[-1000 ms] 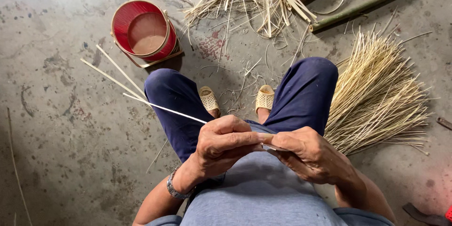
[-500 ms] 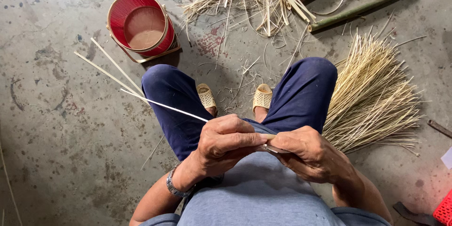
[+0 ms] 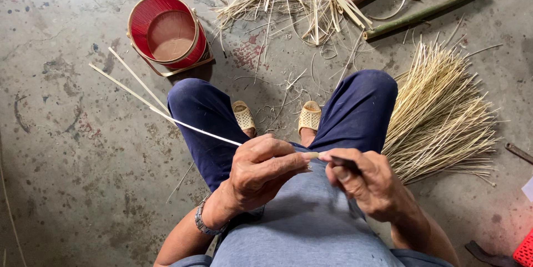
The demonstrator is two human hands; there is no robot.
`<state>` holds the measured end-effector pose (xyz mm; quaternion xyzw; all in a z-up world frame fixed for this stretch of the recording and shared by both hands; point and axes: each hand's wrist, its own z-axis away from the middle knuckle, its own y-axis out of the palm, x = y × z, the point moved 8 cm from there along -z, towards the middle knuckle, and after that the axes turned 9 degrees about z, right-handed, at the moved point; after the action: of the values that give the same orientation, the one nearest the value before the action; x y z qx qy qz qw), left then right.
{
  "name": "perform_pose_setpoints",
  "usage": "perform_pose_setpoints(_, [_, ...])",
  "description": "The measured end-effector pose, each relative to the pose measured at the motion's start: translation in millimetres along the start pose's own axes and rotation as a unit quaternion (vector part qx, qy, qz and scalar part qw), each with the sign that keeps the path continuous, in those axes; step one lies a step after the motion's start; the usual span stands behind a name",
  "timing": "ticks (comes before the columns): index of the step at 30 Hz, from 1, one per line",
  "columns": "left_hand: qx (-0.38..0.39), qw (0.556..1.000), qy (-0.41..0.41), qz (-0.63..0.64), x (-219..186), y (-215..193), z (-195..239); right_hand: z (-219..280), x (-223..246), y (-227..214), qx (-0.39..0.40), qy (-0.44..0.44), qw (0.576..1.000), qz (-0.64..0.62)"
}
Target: The person sits on the floor and uses a knife to split long bamboo strips into thinner strands. They repeatedly pick up a strip, split it with the knife, and place the resulting pieces aside.
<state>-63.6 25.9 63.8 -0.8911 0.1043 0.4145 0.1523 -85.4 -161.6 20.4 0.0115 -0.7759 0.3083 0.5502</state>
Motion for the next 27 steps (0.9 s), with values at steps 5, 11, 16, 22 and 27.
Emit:
perform_pose_setpoints(5, [-0.006, 1.0, -0.014, 0.006, 2, 0, 5, 0, 11, 7, 0.016, -0.01, 1.0, 0.025])
perform_pose_setpoints(11, [-0.022, 0.999, -0.026, 0.023, 0, -3, 12, -7, 23, 7, 0.047, -0.032, 0.998, 0.002])
perform_pose_setpoints(16, [-0.022, 0.998, -0.046, 0.035, -3, -4, 19, -10, 31, 10, 0.071, -0.068, 0.995, 0.017])
perform_pose_setpoints(22, [-0.027, 0.996, -0.071, 0.056, -1, -4, 23, -14, 38, 19, 0.128, -0.064, 0.99, -0.016])
perform_pose_setpoints(27, [-0.01, 0.994, -0.079, 0.079, 1, -4, 25, -19, 37, 23, 0.148, -0.052, 0.988, -0.005])
